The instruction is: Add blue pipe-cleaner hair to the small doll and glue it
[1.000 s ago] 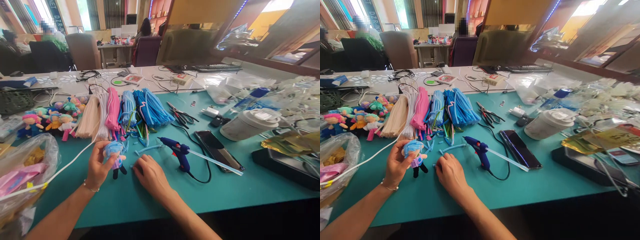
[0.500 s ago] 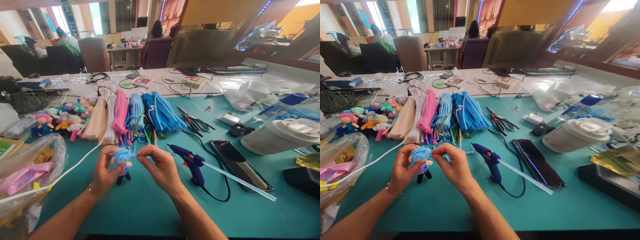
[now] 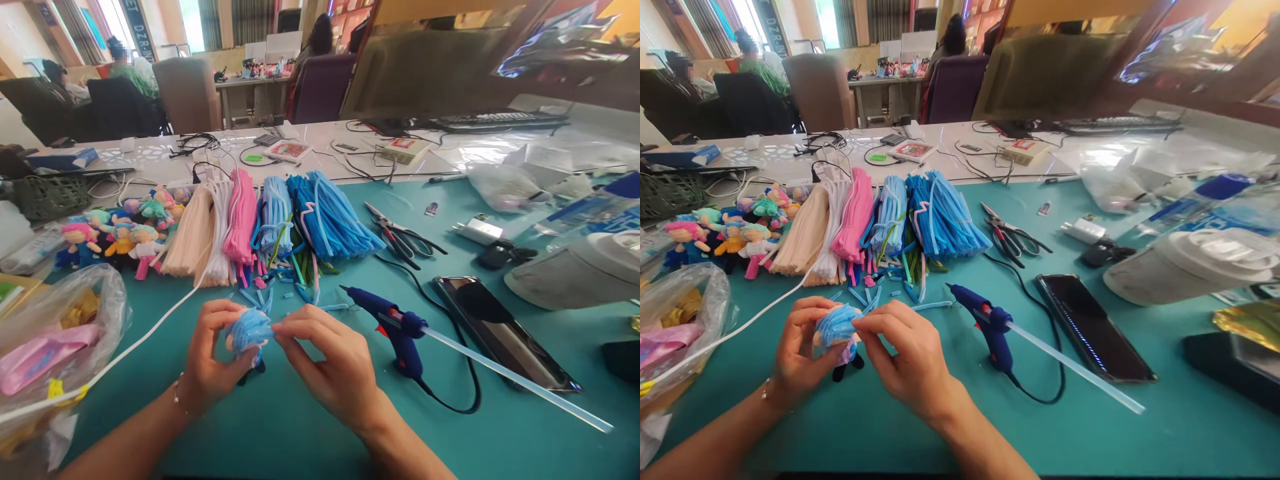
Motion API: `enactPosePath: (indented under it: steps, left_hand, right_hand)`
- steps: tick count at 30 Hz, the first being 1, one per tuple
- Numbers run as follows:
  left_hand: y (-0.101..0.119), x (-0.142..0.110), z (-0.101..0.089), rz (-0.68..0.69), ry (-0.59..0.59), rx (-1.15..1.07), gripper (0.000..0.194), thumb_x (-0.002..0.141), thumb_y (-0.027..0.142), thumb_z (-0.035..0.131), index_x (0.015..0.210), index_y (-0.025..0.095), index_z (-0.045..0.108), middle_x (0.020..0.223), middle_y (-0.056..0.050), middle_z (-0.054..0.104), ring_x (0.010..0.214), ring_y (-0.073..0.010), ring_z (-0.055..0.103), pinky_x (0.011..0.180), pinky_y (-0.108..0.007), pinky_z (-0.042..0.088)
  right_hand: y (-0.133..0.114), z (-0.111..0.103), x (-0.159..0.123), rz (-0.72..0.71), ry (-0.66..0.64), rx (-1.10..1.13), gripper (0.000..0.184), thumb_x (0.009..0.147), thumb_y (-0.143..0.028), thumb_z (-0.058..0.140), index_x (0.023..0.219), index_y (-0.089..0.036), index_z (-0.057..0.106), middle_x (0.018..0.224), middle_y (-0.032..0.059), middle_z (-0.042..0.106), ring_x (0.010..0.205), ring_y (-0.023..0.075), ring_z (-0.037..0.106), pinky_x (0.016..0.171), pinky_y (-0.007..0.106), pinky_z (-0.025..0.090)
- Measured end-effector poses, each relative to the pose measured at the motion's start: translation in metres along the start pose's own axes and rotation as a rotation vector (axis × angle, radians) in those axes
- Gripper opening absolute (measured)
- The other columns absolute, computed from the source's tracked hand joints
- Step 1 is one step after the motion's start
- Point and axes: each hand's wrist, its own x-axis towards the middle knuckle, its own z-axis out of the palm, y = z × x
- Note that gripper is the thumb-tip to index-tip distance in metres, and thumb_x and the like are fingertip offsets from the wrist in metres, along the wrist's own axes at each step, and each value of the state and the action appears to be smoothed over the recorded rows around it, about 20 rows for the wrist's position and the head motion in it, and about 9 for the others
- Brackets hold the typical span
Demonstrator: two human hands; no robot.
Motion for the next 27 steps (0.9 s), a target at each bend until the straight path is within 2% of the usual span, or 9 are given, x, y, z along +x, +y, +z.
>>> enactPosePath:
  steps: [6,13,27]
  left_hand:
    - [-0.0001,-0.0019,0.0005,0.004,0.008,-0.032,0.039,0.076,0.018,0.079,0.109,0.026,0.06,0.107,-0.006,0.063,0.101,-0.023,0.066,0.087,-0.041,0.058]
    - [0.0023,-0.0015,-0.0001,0.01,-0.015,-0.005,0.039,0.077,0.017,0.078,0.109,0.026,0.057,0.109,-0.007,0.063,0.103,-0.0227,0.066,0.088,-0.041,0.058]
    - [0.0025,-0.0011,-0.0002,0.025,-0.049,-0.042,0.043,0.078,0.013,0.077,0.114,0.026,0.055,0.112,-0.007,0.062,0.107,-0.0212,0.064,0.092,-0.038,0.057]
  right_hand:
    - [-0.001,-0.0008,-0.001,-0.066,-0.014,-0.034,0.019,0.091,-0.007,0.058,0.094,-0.022,0.069,0.077,0.0041,0.074,0.066,0.0161,0.068,0.062,0.028,0.056]
    - [0.0007,0.002,-0.0037,-0.053,-0.017,-0.043,0.018,0.092,-0.007,0.058,0.091,-0.021,0.068,0.081,0.0053,0.072,0.071,0.016,0.067,0.064,0.028,0.056]
    - [-0.0009,-0.0001,-0.0012,-0.031,-0.034,0.048,0.021,0.09,-0.004,0.056,0.094,-0.021,0.067,0.077,0.0045,0.072,0.068,0.0161,0.066,0.062,0.028,0.055]
